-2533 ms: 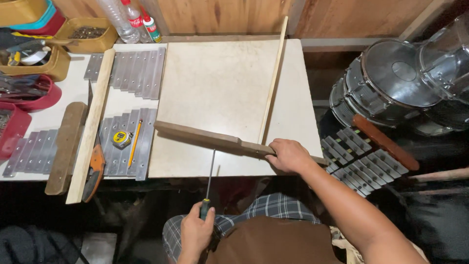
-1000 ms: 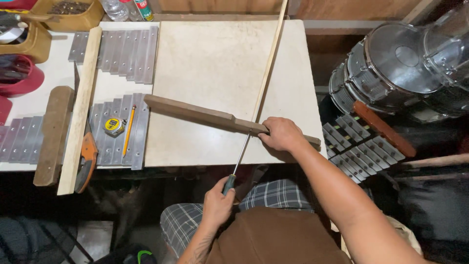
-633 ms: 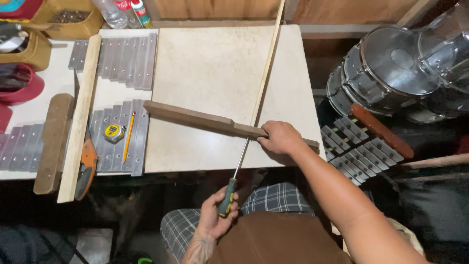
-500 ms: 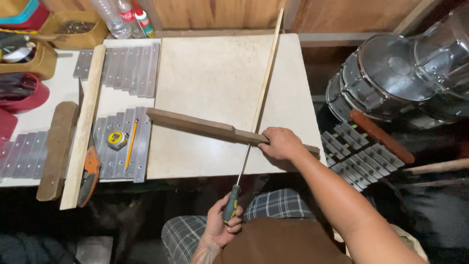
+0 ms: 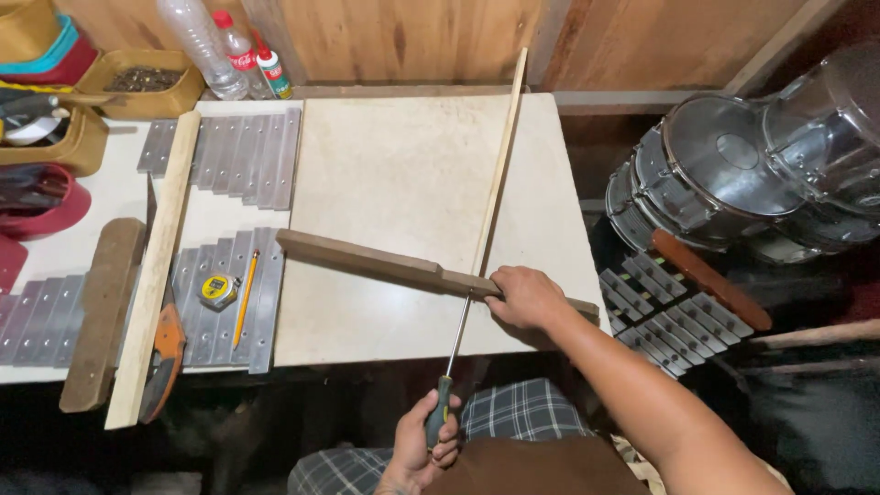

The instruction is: Adjusting and fitting wooden frame components for a musical instrument using a screwdriver

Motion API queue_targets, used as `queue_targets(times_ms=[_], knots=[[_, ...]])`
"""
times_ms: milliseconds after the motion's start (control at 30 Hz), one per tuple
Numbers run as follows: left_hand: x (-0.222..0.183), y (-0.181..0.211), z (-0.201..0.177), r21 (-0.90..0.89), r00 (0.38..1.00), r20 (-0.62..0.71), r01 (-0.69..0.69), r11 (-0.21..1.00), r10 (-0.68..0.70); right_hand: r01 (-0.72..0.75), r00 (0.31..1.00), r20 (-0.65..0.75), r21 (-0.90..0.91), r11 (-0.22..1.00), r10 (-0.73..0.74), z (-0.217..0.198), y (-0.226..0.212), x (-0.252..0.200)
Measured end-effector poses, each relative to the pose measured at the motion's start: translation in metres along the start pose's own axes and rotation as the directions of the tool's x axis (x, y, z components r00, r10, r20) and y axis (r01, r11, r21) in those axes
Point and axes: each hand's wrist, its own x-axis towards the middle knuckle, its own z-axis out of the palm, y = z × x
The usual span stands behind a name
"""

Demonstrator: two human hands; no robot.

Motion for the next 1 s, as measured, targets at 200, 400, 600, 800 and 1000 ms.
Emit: queue_targets(times_ms=[200,400,600,800,1000], knots=[[0.008,-0.002,0.001,-0.028,0.999,-0.029,-0.025,0.999,0.024,-0.008,0.998,0.055,0.005,1.0,0.008,-0.013,-0.005,-0.001],[0.029,-0.013,-0.009,0.79,0.8,-0.137,-0.268,0.552,0.584,0.009,1.0,0.022,0.023,1.0,-0.009,-0.008,0.0,0.001],[0.028,-0.021,-0.01,0.986,0.537,-0.027,0.154,-0.066,0.843,-0.004,1.0,0.014,0.023,1.0,0.004,-0.012,-0.006,-0.004],[0.0,-0.005,0.015,0.986,0.7,-0.164,0.123,0.11,0.694,-0.054,0.998,0.018,0.031,0.998,0.053,-0.018,-0.017,-0.012],[0.018,-0.008,-0.013,0.844,0.759,-0.203,-0.185,0.503,0.619,-0.117,0.993,0.02,0.047,0.992,0.117,-0.027,-0.025,-0.017]])
